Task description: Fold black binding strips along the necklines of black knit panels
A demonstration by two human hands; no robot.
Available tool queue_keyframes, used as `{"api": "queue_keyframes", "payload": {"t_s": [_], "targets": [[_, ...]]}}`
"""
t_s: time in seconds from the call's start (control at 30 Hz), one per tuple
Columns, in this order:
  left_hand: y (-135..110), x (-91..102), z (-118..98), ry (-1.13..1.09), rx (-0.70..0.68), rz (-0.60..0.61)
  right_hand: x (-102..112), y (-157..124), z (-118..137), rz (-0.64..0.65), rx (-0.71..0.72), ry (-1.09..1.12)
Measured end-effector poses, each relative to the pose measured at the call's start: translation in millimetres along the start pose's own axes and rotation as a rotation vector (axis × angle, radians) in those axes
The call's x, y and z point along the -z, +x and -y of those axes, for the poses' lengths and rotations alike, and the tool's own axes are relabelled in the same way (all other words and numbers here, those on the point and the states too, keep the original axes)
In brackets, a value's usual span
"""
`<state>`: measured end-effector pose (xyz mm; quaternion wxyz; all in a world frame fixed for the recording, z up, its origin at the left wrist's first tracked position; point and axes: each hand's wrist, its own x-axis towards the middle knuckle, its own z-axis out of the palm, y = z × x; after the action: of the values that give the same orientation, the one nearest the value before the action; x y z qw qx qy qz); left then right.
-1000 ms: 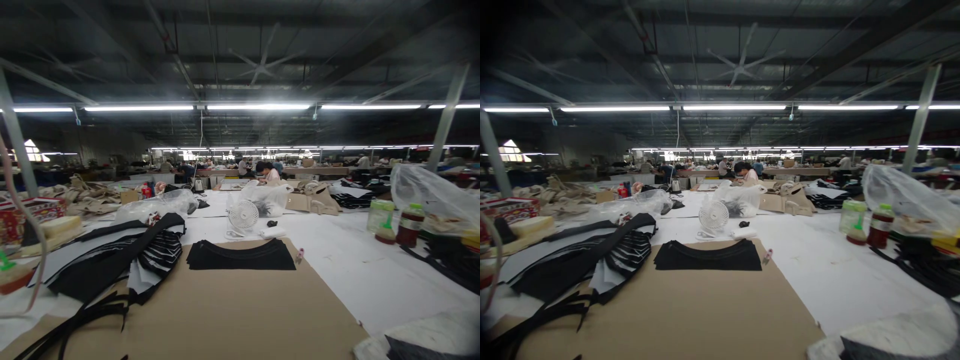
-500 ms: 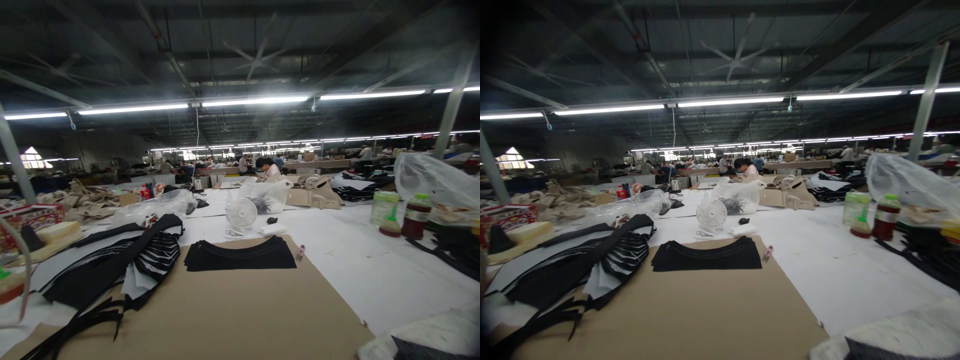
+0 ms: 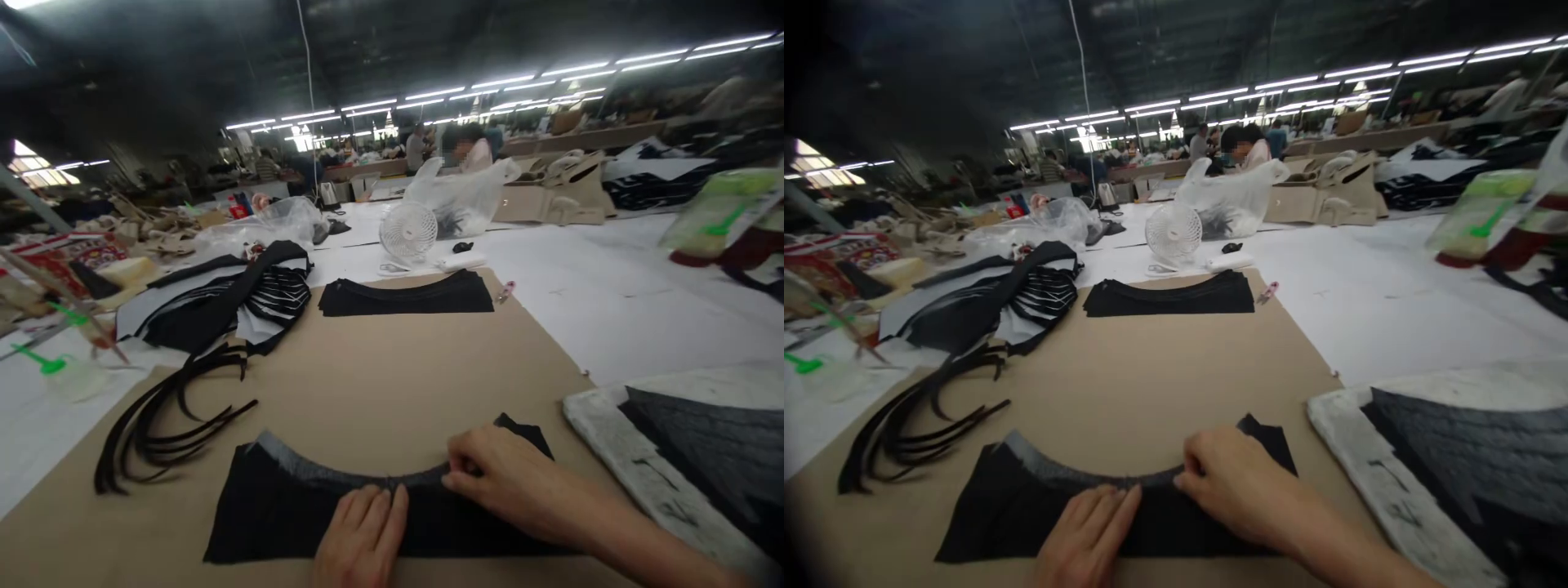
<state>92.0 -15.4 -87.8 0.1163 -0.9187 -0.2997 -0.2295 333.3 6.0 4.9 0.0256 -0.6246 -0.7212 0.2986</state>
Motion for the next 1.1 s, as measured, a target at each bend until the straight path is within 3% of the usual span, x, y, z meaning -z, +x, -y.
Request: {"api": "queue_keyframes", "payload": {"t_s": [0.07, 0.23, 0.53, 0.77, 0.93, 1.1], "targets": [[3.1, -1.6, 0.6, 0.039, 0.002, -0.055, 1.0, 1.3, -2.1, 0.023, -0.014, -0.002], [9.8, 6.4, -2.4, 0.043, 0.032, -0.050, -1.7, 3.6, 0.1, 0.021, -0.052, -0.072], [0.3, -0.3, -3.6, 0.069, 0.035, -0.063, -7.8, 9.2, 1.0, -0.040, -0.031, -0.211], [7.5, 2.1, -3.0, 0.098, 0.015, -0.136, -10.7, 9.1, 6.7, -0.046, -0.019, -0.368], [5.0, 3.9, -1.5, 0.126, -0.022, -0.089, -13.7, 9.1, 7.5, -0.029, -0.066, -0.396], [6.8, 2.0, -2.0, 0.162, -0.050, -0.096, -17.5, 4.0, 3.1, -0.091, -0.090, -0.389]]}}
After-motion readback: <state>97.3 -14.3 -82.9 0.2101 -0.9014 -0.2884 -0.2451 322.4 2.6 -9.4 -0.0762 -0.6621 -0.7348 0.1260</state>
